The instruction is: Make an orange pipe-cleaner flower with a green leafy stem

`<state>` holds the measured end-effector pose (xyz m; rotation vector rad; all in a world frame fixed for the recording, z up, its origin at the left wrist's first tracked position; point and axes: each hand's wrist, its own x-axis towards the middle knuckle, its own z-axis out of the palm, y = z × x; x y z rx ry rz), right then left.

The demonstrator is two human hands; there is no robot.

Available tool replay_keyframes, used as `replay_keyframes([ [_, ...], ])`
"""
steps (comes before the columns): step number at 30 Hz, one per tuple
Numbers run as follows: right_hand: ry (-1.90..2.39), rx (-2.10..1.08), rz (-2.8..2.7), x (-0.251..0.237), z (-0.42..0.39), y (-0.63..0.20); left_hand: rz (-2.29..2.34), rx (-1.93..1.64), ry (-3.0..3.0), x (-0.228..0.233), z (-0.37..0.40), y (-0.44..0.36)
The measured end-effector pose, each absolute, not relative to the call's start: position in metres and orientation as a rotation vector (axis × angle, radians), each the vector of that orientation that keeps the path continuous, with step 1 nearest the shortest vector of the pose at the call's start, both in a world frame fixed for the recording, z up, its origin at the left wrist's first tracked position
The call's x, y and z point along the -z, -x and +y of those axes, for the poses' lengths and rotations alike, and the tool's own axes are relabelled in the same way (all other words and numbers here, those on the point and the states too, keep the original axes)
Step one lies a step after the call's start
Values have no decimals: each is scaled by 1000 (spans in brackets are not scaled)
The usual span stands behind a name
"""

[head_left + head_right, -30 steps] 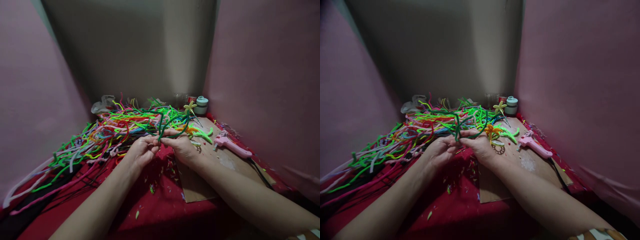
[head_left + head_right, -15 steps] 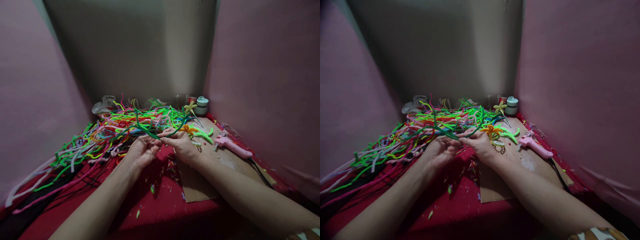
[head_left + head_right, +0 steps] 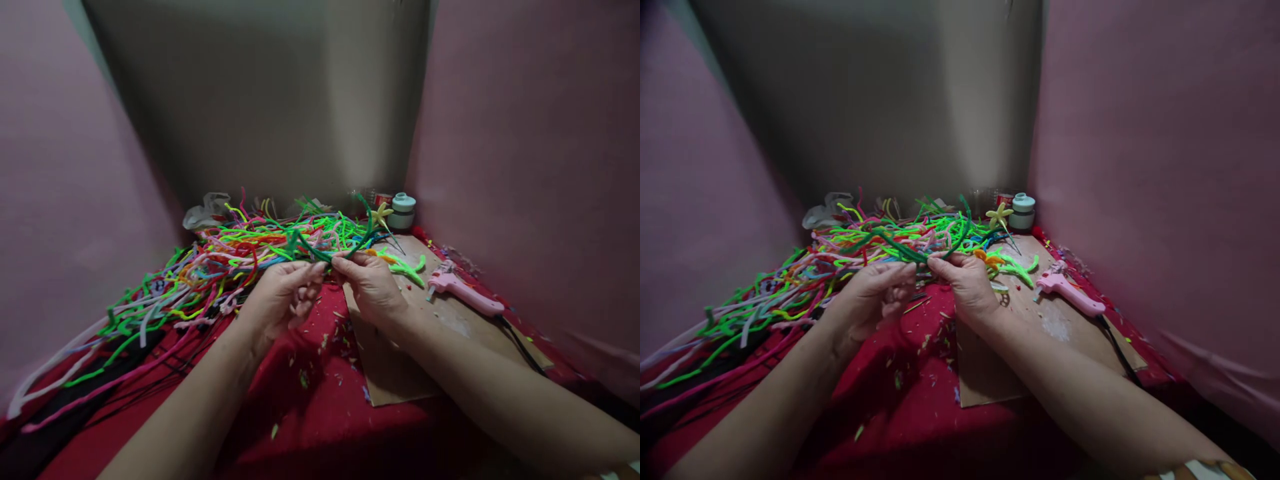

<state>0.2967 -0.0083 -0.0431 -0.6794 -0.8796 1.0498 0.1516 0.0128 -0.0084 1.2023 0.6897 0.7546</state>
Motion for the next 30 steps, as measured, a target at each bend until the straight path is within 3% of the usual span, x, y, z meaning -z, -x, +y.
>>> replay_keyframes([
  [10,628,-1184,-909,43,-21,-283,675,-1135,-1561,12,3,-157],
  [15,667,-1347,-778,46,-18,-283,582,-1140,-1405,5,15,-149],
  [30,766,-1449,-748,43,-22,-282,538,-1371,-1215,-6,38,-128],
])
